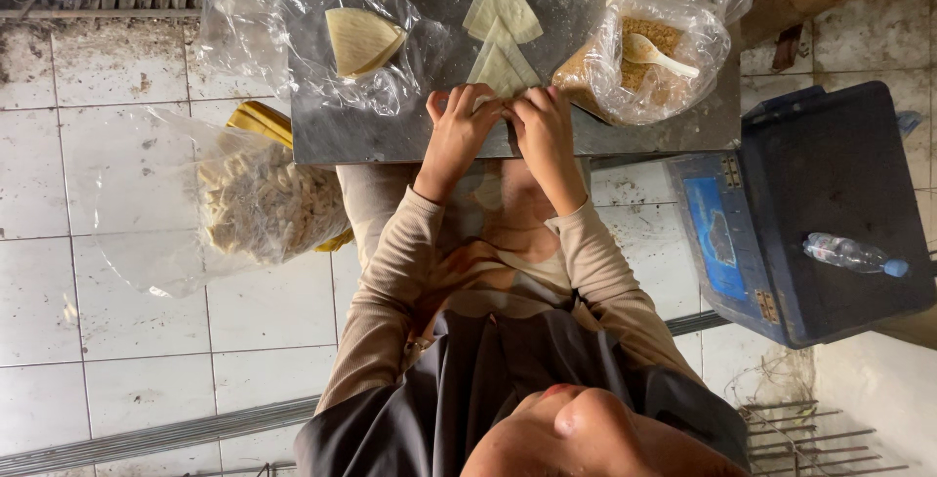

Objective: The person sits on the floor and assembles triangular food parcels by folding wrappers, adding a grainy filling with a spoon, and sealing the edges. They repeat this process for multiple units, placing finished parcels on the table.

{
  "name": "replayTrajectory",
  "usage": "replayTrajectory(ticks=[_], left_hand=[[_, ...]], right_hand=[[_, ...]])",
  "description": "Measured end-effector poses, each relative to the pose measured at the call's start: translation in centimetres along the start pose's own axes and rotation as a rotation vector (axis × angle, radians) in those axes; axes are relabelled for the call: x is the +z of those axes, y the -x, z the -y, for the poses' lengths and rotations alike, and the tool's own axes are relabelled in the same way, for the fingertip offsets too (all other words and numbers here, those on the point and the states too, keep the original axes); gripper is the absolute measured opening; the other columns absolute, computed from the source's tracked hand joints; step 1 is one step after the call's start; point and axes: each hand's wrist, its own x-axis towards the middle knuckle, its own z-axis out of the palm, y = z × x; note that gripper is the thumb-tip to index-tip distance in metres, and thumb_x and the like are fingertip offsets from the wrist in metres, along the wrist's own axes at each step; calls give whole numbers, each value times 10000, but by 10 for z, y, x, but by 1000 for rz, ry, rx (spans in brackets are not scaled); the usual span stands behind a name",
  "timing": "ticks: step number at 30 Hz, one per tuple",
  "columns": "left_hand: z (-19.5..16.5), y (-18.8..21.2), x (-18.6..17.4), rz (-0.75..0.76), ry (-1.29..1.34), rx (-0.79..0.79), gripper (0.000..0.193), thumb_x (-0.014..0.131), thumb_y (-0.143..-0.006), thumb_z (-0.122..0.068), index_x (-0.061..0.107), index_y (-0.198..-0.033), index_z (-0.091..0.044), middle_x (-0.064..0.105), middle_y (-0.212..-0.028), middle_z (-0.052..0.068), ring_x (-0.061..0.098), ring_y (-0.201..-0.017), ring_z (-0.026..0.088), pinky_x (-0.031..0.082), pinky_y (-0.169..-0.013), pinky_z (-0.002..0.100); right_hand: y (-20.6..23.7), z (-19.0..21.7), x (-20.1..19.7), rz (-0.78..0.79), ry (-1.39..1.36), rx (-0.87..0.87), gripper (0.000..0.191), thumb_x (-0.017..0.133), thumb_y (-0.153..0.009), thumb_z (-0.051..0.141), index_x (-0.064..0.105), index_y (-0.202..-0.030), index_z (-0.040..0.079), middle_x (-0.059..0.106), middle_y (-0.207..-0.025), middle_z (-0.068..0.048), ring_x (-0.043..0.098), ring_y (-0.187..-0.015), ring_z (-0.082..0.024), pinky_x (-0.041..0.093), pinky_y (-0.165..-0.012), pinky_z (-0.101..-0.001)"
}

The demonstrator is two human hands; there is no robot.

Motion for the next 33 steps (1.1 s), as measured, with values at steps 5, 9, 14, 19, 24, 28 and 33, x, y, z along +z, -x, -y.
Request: replayTrajectory(ticks=[5,9,14,19,24,28,33], left_hand=[[0,1,-1,-7,-16,2,218,712,-951,-196,720,-1169,-189,570,-1251,-39,519,-1226,177,306,-1075,519],[-1,1,1,2,-57,-6,274,699,-944,-193,707,-1216,-155,565,-1265,-27,499,-1239,208,293,-1070,532],[0,1,4,-9,-49,-24,264,689,-946,-171,694,-1211,-175,562,-1301,-22,493,-1272,227,298,-1092,525],[2,2,8,-15,-69,-25,359,722,-931,-179,672,-1285,-149,563,-1312,-5,485,-1280,246,298,-1096,526],[4,3,10,-14,-81,-28,437,752,-913,-179,655,-1339,-166,553,-1306,4,475,-1285,253,297,-1107,528],[3,3,10,3,-69,-48,450,754,-915,-175,647,-1352,-168,553,-1333,-11,471,-1299,243,296,-1110,526],[3,2,10,3,-78,-50,487,758,-912,-179,632,-1382,-163,535,-1354,-2,457,-1308,250,290,-1110,532]], right_hand=[[0,3,0,-3,-69,10,150,769,-887,75,713,-1013,15,623,-990,-85,553,-1000,-319,454,-919,-443],[-5,-1,3,-22,-83,51,118,784,-886,72,701,-964,41,632,-1012,-108,546,-1005,-333,452,-898,-437],[-2,-1,7,-35,-5,-20,213,778,-867,75,721,-1063,14,619,-990,-63,554,-1009,-303,447,-936,-447],[-3,-8,15,-22,13,10,154,783,-892,64,698,-1018,36,636,-1036,-82,558,-1043,-301,455,-960,-436],[-3,-7,19,-71,54,-39,226,752,-905,36,713,-1126,8,626,-1074,-62,561,-1066,-278,450,-982,-434],[-2,-3,14,-45,5,6,165,766,-895,62,696,-1039,21,635,-1042,-75,560,-1047,-307,443,-940,-450],[-10,1,10,-30,49,20,159,728,-918,4,707,-1063,64,645,-1040,-77,560,-1045,-301,454,-952,-435]])
